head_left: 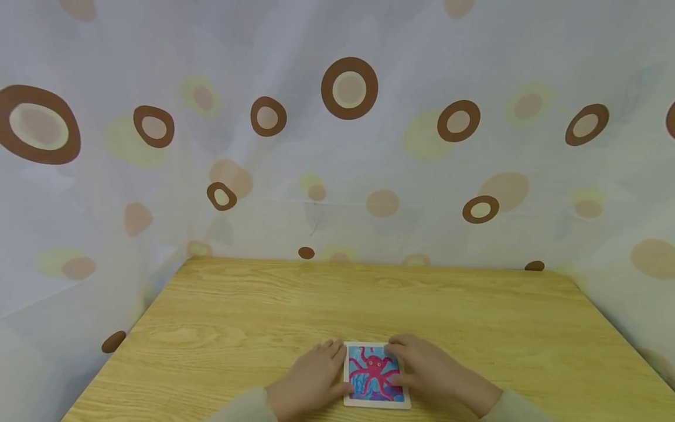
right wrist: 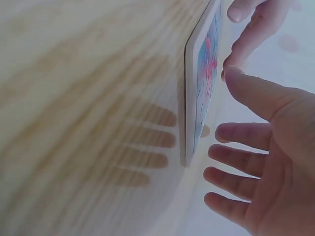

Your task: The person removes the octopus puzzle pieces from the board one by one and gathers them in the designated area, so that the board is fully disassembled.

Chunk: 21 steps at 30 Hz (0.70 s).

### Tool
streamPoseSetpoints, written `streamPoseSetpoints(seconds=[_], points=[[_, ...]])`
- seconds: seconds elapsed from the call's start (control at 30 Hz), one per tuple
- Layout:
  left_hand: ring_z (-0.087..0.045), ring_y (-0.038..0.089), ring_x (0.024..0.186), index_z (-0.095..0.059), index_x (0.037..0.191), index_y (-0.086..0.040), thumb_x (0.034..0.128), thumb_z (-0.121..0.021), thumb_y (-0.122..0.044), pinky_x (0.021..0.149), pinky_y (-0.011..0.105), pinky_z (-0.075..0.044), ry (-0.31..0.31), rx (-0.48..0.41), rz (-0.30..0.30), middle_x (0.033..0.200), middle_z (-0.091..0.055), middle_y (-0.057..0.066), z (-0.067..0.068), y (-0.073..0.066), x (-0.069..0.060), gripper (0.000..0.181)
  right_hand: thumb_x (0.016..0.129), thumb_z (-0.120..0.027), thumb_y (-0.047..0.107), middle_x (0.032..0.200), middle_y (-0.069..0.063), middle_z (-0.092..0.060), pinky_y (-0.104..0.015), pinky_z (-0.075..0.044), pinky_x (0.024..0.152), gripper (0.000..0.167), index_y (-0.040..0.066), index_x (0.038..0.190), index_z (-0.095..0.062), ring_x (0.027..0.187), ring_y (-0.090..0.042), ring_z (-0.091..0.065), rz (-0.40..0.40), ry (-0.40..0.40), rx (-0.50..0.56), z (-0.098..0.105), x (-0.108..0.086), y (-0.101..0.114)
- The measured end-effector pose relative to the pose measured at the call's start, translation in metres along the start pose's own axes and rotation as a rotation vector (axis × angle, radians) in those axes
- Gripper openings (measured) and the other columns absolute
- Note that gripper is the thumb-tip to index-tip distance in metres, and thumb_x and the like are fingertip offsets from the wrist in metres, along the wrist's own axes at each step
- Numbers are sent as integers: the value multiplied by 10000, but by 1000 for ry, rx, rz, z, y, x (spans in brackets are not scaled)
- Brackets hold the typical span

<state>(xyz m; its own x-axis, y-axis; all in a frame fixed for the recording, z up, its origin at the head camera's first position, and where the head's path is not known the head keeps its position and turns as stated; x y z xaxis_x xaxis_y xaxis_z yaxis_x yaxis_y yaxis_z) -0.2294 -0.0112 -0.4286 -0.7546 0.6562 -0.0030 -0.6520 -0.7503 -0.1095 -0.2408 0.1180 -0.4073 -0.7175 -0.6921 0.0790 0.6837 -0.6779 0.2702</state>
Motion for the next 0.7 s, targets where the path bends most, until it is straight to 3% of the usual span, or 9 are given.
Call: streamPoseSetpoints(seconds=[0.33,0.53,0.7], points=[[-356,241,1283,-413,1387,-57,889,-464,-554,1028,405,-306,108,-3,80,1412,-387,85,-8,13,15,706,840,-680,303,975,13,-569,-274,-484,723,387,33,1115,-638,857,-103,-540,32,13,114,-9,37,4],[-348,238,1289,-416,1386,-63,878,-478,-562,1037,399,-291,118,-12,90,1413,-387,77,-9,14,18,715,838,-689,252,877,55,-529,-208,-443,631,324,43,1084,-651,713,-51,-476,47,37,132,-15,48,8],[-344,242,1291,-424,1379,-53,872,-493,-561,1037,401,-291,124,-3,89,1414,-385,81,-8,14,18,721,829,-701,222,856,68,-508,-183,-438,623,283,50,1049,-657,692,-28,-459,53,43,105,-19,52,10]])
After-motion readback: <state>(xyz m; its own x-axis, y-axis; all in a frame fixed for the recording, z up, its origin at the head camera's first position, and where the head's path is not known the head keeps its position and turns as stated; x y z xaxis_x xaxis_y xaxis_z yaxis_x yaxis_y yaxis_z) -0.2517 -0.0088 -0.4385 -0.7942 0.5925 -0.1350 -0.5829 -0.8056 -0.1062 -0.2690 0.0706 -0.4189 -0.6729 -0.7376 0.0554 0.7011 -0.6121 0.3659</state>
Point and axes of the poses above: each hand's wrist, its own x-axis towards the middle knuckle, its own z-axis out of the back of the hand, y = z × x, the point moved 9 cm from there along x, towards the middle knuckle
